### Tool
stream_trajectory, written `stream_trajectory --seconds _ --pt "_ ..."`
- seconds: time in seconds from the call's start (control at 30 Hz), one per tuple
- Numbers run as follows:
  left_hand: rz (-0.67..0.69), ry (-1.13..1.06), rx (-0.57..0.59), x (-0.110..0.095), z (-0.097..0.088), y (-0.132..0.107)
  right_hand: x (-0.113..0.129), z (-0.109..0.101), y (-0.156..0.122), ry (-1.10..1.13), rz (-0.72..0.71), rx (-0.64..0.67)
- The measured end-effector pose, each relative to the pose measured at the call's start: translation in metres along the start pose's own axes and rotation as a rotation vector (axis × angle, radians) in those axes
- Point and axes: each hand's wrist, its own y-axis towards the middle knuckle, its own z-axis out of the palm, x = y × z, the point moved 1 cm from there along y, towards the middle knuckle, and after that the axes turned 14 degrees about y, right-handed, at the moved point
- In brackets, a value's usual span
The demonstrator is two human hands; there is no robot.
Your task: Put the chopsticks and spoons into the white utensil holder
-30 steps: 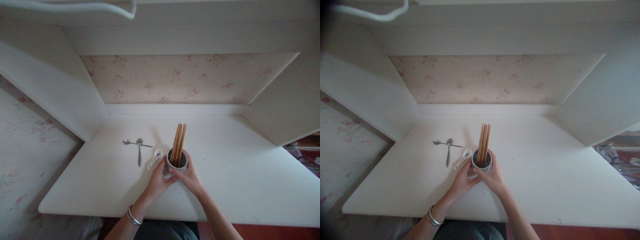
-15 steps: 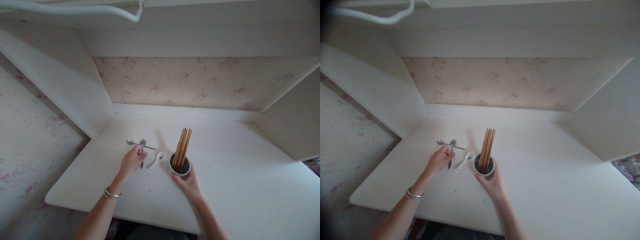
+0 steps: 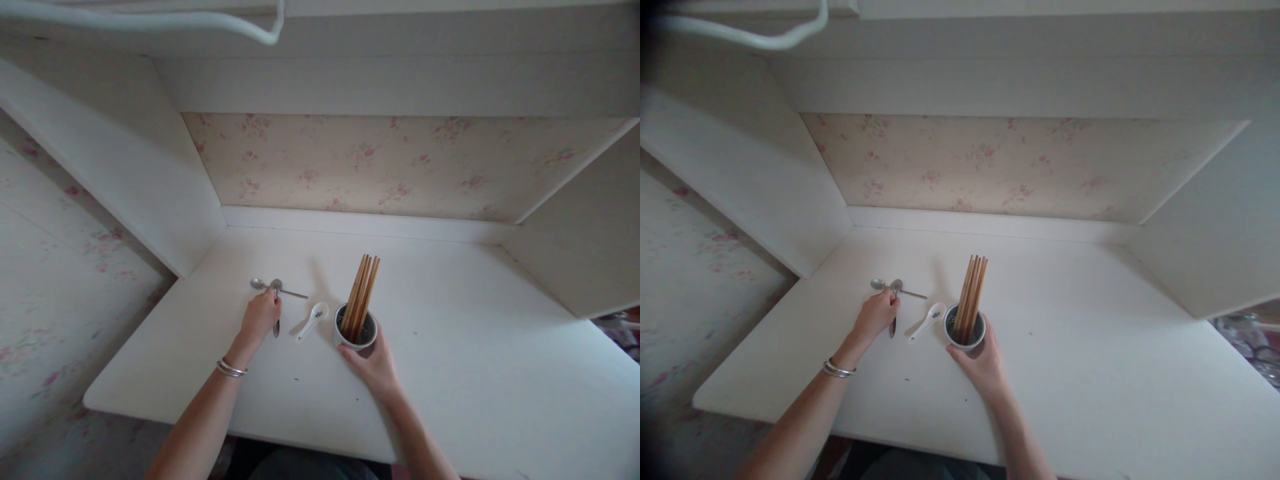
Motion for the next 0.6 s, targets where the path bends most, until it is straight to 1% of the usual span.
stream_trajectory --seconds 0.13,0.23,0.33,0.4,0.47,0.53,0.6 --pt "-0.017 0.015 -0.003 0.001 -0.003 -0.001 0.002 0.001 -0.001 -0.021 0.002 -0.001" --pt "-0.029 0.005 -0.004 0.007 -0.005 -0.002 0.0 0.001 -0.001 0.001 -0.006 -0.002" --pt "-0.063 -0.103 0.012 0.017 -0.003 -0.006 -0.002 0.001 -0.001 0.037 -0.01 -0.005" --pt "-0.083 -0.277 0.002 0.023 -0.002 -0.013 -0.002 0.002 -0.001 0.061 -0.016 -0.01" --pt "-0.085 -0.536 -0.03 0.025 -0.005 -0.023 -0.002 0.003 -0.001 0.085 -0.028 -0.012" --pt "-0.064 -0.812 -0.061 0.022 -0.014 -0.036 -0.001 0.004 -0.001 0.099 -0.041 -0.015" --pt "-0.043 -1.008 -0.086 0.013 -0.029 -0.048 0.0 0.005 -0.001 0.107 -0.054 -0.028"
